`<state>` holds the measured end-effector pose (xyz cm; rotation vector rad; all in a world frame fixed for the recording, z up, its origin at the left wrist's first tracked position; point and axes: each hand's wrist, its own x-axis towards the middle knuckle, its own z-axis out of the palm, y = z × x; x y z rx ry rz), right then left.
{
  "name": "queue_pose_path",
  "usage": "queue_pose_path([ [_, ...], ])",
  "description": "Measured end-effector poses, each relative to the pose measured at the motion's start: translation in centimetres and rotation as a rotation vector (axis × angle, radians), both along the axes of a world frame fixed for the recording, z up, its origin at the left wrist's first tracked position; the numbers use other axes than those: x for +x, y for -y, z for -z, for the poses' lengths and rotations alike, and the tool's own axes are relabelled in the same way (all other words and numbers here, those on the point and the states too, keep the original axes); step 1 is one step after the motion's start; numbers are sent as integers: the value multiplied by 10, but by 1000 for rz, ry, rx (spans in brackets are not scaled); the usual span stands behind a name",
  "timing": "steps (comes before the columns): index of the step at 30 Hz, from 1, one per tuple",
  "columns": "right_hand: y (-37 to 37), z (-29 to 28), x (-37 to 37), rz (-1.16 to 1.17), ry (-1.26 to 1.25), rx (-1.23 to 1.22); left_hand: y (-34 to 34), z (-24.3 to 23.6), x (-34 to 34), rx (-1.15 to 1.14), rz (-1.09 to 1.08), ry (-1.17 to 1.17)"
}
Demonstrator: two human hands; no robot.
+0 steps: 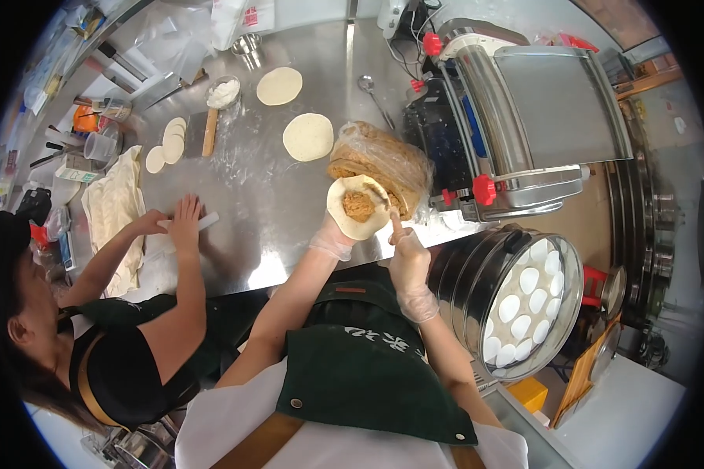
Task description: Filling dough wrappers with a meat mixture, folding them into pleated buns, and placing them into a steamer tray.
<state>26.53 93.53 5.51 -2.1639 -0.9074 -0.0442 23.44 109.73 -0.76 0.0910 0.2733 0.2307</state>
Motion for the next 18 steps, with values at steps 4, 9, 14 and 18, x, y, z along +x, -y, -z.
queue_pose_path([
  [4, -2, -1, -18, 23, 299, -375, 9, -20, 8, -101, -41, -122],
  [9, 3, -4, -4, -8, 94, -307, 7, -23, 11, -105, -33, -86],
  [14, 1, -40, 2, -15, -355, 45, 4, -40, 12, -17, -19, -28],
  [18, 1, -27, -3, 15, -177, -31, 4, -29, 19, -68, 1, 15],
])
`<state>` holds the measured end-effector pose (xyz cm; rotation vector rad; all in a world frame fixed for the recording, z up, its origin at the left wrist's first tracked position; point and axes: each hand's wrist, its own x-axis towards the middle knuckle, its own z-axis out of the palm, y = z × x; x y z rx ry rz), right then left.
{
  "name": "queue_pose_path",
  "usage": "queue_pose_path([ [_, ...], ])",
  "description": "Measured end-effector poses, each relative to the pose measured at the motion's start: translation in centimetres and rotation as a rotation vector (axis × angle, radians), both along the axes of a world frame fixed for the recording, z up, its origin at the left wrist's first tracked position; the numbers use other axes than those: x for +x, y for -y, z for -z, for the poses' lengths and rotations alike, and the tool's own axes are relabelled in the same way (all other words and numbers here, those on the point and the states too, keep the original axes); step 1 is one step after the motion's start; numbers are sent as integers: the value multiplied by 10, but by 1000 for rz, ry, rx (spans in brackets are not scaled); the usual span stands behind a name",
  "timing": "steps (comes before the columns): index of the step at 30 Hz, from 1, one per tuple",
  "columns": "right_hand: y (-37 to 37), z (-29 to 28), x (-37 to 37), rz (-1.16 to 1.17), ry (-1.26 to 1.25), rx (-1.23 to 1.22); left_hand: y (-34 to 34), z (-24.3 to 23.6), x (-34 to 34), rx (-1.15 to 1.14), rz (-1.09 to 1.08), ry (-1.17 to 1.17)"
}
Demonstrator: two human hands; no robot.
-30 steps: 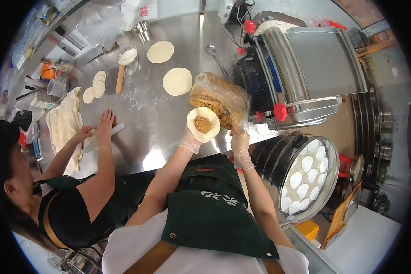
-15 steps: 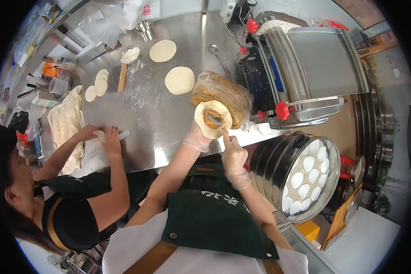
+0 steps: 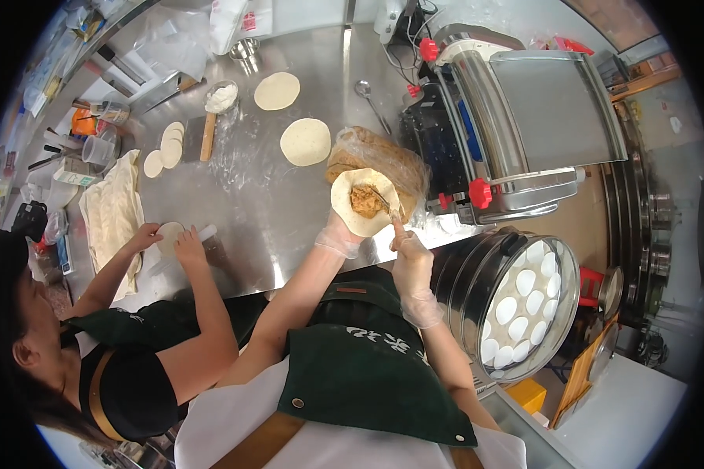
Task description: Filling dough wrappers with a meat mixture, folding them into pleated buns, and placing them into a steamer tray.
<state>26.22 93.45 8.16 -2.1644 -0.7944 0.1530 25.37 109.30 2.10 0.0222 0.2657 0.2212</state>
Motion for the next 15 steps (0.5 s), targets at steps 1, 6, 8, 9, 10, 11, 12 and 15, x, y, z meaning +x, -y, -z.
queue_pose_path([
  [1, -2, 5, 0, 16, 141, -122, 1, 1, 2, 30, -26, 55],
  [6, -5, 18, 1, 42, 408, -323, 8, 1, 7, -12, -40, 157],
  [8, -5, 20, 4, 34, 449, -352, 6, 2, 6, -34, -15, 156],
  [9, -4, 20, 9, 25, 406, -288, 6, 2, 7, -34, -17, 157],
  [10, -2, 19, 12, 18, 362, -226, 6, 0, 7, -40, -44, 111],
  [11, -2, 18, 15, 19, 362, -226, 6, -2, 8, -46, -71, 65],
  [12, -1, 16, 18, 3, 242, -113, 6, -3, 8, -46, -70, 66],
  [15, -7, -6, 16, 1, 157, 16, -2, 3, 6, 35, -58, 27],
])
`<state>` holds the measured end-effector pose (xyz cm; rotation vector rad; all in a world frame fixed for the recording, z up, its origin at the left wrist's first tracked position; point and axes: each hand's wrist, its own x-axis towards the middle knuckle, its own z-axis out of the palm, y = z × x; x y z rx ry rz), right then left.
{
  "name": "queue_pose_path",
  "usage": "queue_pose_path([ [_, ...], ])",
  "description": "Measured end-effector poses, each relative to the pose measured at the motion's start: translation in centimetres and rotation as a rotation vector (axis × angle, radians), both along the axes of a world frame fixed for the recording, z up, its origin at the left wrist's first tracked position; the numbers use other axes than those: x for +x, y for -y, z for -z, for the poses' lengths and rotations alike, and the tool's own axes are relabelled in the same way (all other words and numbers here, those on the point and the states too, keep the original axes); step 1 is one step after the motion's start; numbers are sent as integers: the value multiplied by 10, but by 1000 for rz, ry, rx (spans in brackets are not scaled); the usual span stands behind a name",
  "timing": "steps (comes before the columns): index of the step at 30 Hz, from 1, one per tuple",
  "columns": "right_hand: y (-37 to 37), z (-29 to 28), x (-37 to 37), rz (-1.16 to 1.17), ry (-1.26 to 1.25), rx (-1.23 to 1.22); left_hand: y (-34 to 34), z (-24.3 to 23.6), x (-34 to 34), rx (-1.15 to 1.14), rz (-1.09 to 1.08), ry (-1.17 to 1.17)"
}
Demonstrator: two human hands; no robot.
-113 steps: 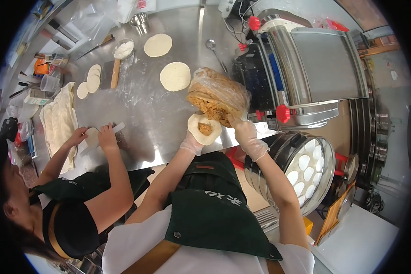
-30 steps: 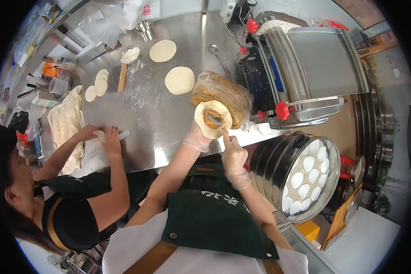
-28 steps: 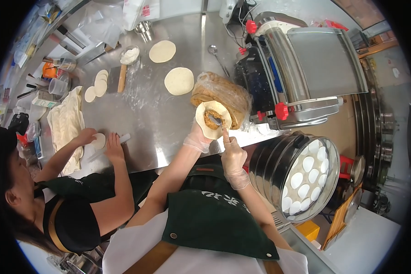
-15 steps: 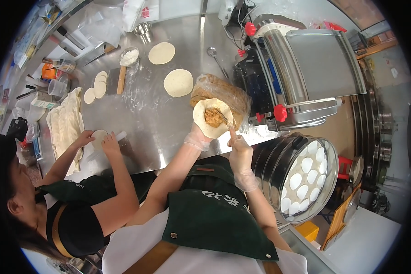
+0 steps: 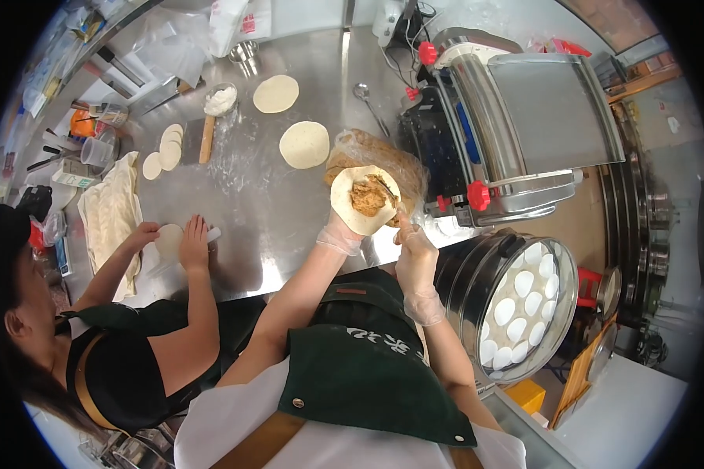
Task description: Filling dough wrappers with a meat mixture, folding them into pleated buns, and placing them into a steamer tray.
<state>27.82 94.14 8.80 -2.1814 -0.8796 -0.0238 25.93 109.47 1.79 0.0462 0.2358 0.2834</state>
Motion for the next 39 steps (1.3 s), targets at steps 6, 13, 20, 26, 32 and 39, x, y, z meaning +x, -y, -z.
queue_pose_path([
  [6, 0, 10, -16, -9, 155, -121, 1, 3, 9, -3, -3, 151],
  [13, -3, 3, -20, -35, 37, -97, -1, -3, 11, -72, -31, 1],
  [20, -2, 7, -8, 18, -62, 37, -7, -8, 13, -54, -25, 69],
  [26, -5, 11, -14, 2, -33, -105, -8, -5, 13, -90, -42, 36],
  [32, -15, -1, -5, 88, 148, -33, -14, -3, 13, 131, -75, 16],
  [39, -21, 28, -10, 109, 416, -193, 0, -14, 16, -88, -29, 80],
])
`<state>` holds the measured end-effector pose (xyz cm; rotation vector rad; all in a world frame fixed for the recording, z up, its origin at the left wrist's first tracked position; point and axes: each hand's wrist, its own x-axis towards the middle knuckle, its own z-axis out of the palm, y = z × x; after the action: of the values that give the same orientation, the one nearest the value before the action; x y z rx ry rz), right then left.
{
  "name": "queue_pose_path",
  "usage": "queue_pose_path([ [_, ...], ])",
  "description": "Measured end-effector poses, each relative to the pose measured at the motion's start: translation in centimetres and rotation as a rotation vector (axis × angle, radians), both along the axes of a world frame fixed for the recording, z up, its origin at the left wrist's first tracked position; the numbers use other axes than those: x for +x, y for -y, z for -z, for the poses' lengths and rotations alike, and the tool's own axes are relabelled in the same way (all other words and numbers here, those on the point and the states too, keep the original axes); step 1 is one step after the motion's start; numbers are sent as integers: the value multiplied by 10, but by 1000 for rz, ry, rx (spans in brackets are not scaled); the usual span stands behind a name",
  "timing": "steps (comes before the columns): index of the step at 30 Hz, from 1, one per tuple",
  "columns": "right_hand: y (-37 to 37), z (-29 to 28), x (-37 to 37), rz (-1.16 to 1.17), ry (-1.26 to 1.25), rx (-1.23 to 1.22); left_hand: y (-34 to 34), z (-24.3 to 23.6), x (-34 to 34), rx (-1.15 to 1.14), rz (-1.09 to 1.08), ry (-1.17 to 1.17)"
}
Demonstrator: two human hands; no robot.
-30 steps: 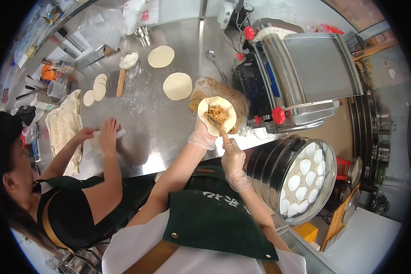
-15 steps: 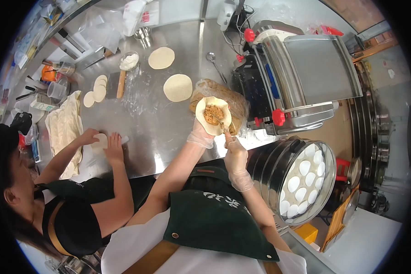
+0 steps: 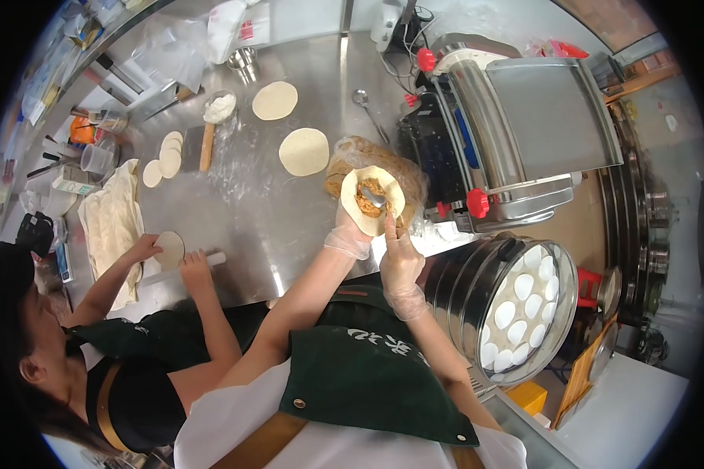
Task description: Filling dough wrappers with a meat mixture, folding them into pleated buns, and placing them into a steamer tray.
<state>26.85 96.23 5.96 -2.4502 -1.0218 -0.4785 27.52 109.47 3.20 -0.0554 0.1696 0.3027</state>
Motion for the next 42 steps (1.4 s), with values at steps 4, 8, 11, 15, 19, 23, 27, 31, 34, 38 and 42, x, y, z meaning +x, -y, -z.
queue_pose_path([
  [4, -4, -7, 3, -25, -170, 98, 1, 6, 3, -71, 12, -142],
  [8, -3, -16, 7, -86, -363, 276, 3, 4, 6, -46, 18, -133],
  [11, 1, -30, 7, -94, -675, 441, -2, 3, 6, 5, 67, -44],
  [15, 12, -42, 6, 0, -957, 546, -6, 1, 4, -5, 30, -83],
  [19, 20, -17, 0, -51, -619, 376, -4, -5, 7, -18, 20, 43],
  [23, 20, -13, -6, -35, -379, 148, -3, 2, 8, -56, 11, 10],
  [27, 25, -27, 8, -97, -467, 326, -7, 9, 4, 37, 11, 28],
  [31, 26, -37, 8, 40, -1289, 469, -5, 10, 5, 35, 17, 35],
  [34, 32, -27, 7, 31, -1185, 447, -6, 14, 4, 57, 23, -4],
  [38, 39, -18, 13, -6, -1119, 396, -8, 14, 0, 37, 28, -50],
  [42, 41, -16, 10, -80, -755, 302, -11, 12, 0, 36, 9, 0],
])
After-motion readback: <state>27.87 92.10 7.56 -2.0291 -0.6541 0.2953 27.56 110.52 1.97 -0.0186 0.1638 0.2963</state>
